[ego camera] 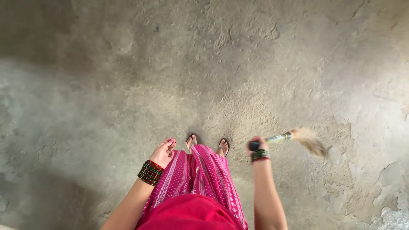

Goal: The person sweeps a concrete floor using a handheld broom, moving around various objects including a refrigerator, a motorcycle, and furniture.

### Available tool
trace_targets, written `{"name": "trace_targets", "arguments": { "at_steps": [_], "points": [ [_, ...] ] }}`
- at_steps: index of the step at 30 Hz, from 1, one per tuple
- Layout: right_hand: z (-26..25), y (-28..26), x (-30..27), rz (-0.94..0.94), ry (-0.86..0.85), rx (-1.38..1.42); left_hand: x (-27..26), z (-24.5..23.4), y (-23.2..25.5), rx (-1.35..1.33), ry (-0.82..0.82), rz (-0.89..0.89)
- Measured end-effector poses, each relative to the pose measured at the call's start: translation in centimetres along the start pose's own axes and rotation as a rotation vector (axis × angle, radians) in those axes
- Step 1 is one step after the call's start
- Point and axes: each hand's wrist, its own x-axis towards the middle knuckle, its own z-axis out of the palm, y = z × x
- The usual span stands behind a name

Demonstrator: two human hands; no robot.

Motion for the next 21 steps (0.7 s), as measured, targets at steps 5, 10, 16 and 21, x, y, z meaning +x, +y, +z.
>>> {"name": "trace_targets", "arguments": {
  "at_steps": [5, 10, 16, 21],
  "points": [
    [-1.6, 8.3, -2.8, 0.282, -0.087, -0.372, 0.2, 0.6, 1.9, -0.052, -0.037, 0.03],
    [1.3, 9.9, -1.6, 0.611, -0.241, -0.454, 0.7, 1.3, 3.1, -0.075, -0.028, 0.038],
    [9.9, 13.4, 0.6, 0.886, -0.16, -0.188, 2.5, 6.8, 4.8, 0.015, -0.036, 0.062],
    [-1.9, -4.5, 0.2, 0.873, -0.179, 0.155, 4.0, 15.4, 8.3, 0.206, -0.031, -0.015]
  ]
}}
